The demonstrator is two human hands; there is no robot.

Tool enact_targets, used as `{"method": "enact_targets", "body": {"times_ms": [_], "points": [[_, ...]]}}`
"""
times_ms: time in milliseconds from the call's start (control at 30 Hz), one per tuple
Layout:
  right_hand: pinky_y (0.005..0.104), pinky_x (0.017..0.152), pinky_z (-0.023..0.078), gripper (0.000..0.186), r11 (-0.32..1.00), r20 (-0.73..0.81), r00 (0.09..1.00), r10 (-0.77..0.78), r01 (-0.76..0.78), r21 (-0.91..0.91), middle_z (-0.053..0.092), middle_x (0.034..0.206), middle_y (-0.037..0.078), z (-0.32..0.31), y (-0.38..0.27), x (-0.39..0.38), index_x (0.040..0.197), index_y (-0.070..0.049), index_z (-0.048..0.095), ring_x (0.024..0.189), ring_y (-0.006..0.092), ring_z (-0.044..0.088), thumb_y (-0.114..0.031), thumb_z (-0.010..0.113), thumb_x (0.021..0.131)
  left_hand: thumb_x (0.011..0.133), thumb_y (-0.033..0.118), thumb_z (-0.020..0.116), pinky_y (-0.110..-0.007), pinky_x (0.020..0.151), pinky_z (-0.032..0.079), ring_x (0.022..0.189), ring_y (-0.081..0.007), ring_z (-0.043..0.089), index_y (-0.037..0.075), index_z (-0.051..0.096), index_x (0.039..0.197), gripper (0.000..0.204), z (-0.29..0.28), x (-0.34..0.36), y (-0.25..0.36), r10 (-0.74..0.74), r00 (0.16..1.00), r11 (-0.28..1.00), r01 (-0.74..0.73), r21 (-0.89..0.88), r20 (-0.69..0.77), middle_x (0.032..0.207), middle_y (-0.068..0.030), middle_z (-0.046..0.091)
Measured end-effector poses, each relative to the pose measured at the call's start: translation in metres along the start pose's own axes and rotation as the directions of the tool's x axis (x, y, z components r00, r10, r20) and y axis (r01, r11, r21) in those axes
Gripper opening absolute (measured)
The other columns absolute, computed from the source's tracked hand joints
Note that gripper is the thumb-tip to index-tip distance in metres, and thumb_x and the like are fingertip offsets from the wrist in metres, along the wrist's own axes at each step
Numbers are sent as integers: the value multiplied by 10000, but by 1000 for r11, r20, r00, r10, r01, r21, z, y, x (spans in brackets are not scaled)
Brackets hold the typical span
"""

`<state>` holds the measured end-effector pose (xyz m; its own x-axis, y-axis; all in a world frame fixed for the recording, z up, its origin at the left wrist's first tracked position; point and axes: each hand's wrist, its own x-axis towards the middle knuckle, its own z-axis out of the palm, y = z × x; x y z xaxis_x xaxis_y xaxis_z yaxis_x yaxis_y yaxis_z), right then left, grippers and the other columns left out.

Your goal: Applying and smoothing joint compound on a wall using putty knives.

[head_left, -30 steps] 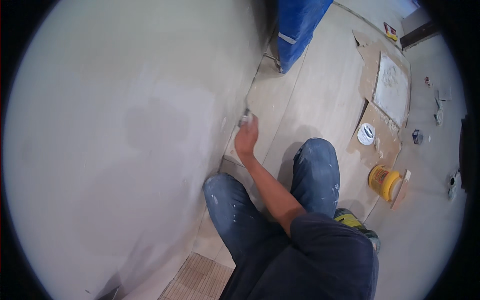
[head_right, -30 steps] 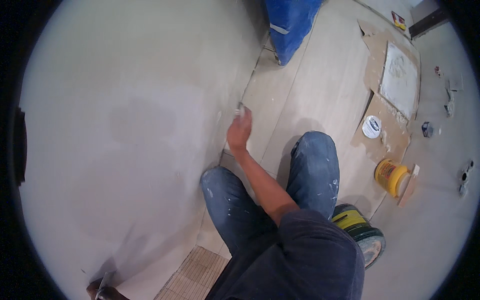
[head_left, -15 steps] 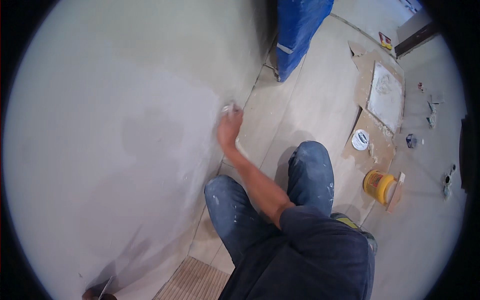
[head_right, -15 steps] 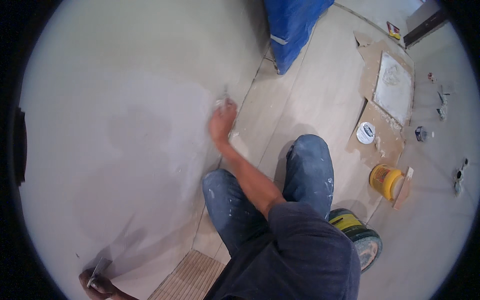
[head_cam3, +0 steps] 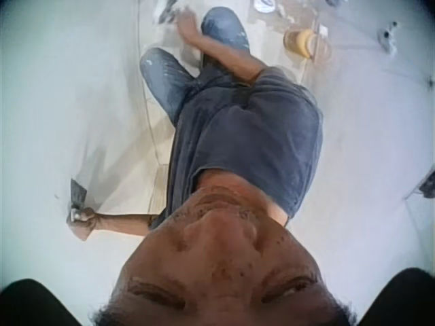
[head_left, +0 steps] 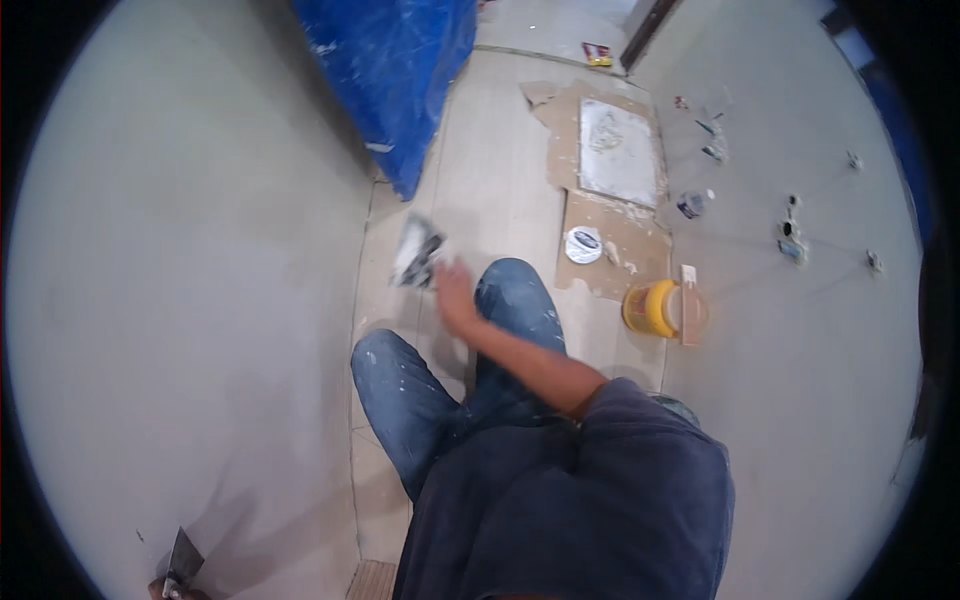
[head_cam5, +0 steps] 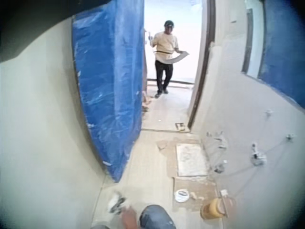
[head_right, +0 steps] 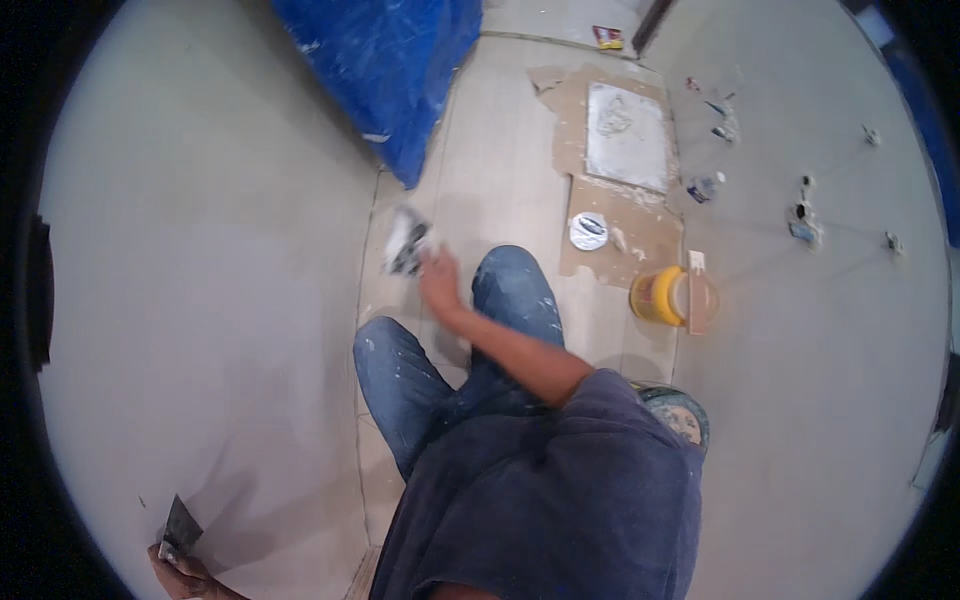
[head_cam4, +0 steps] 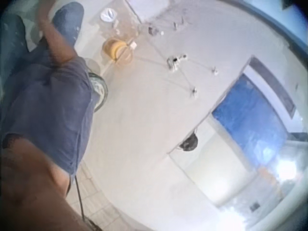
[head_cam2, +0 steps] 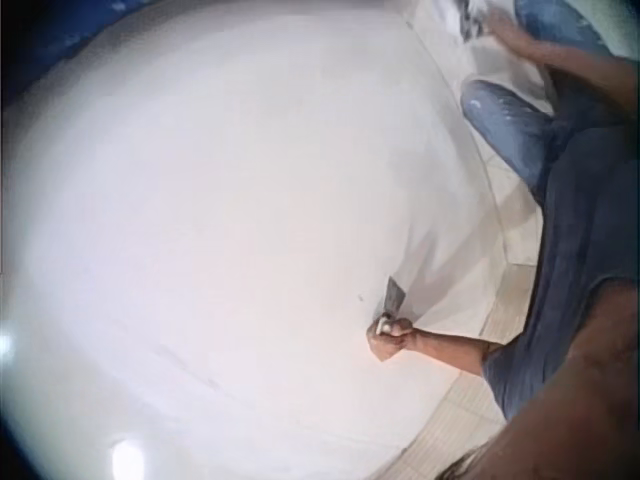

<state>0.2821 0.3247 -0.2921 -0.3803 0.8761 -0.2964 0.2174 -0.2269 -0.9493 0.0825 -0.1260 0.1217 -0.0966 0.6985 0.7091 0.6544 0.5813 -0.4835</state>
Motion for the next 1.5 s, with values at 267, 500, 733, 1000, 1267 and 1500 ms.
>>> {"method": "enact_targets", "body": {"times_ms": [267, 500, 733, 1000, 1267, 1500], "points": [[417, 753, 581, 292, 774, -519, 823, 233, 166, 611, 660, 1085, 56, -304, 25, 143, 1246, -102, 566, 956, 202, 670, -220, 542, 980, 1034, 520, 370, -379, 408, 417, 431, -262, 543, 48, 630, 705, 632, -7, 26, 23, 172, 972, 980, -151, 130, -161, 582, -77, 588], [402, 838, 552, 296, 664, -504, 781, -370, -156, -731, 691, 1112, 136, -456, 73, 260, 1119, -156, 724, 973, 354, 658, -88, 591, 863, 1001, 342, 575, -441, 507, 484, 620, -357, 619, -1, 630, 848, 380, 43, -61, -50, -126, 879, 939, 255, 231, -460, 806, -190, 670], [390, 938, 523, 360, 105, 75, 898, -433, 133, -986, 663, 1168, 88, -556, 114, 371, 1117, -179, 729, 1080, 303, 595, -51, 581, 815, 1021, 330, 521, -427, 574, 513, 672, -316, 612, -69, 628, 958, 417, 135, -93, 89, -514, 849, 858, 509, -69, -123, 833, -213, 659], [362, 1109, 429, 445, -100, 371, 884, -285, 358, -929, 575, 1361, 42, -617, 122, 460, 1249, -237, 660, 1319, 271, 476, -68, 569, 848, 930, 651, 447, -330, 477, 431, 600, -191, 535, -37, 616, 884, 710, 279, -21, 349, -460, 560, 415, 822, -391, 690, 746, -107, 610], [371, 1097, 392, 540, -135, 402, 913, -71, 391, -911, 597, 1342, 8, -628, 125, 465, 1284, -269, 645, 1216, 224, 527, 10, 568, 828, 991, 477, 409, -338, 657, 374, 768, -187, 439, 3, 464, 867, 493, 320, 28, 451, -198, 436, 307, 878, -367, 878, 806, -56, 420], [438, 925, 522, 492, -139, 144, 965, 220, 177, -974, 634, 1300, 84, -608, 111, 430, 1301, -229, 630, 1191, 279, 584, -49, 568, 847, 974, 403, 422, -299, 658, 371, 760, -148, 436, 34, 461, 871, 385, 322, 15, 464, -170, 370, 126, 928, -352, 914, 815, -21, 423]]}}
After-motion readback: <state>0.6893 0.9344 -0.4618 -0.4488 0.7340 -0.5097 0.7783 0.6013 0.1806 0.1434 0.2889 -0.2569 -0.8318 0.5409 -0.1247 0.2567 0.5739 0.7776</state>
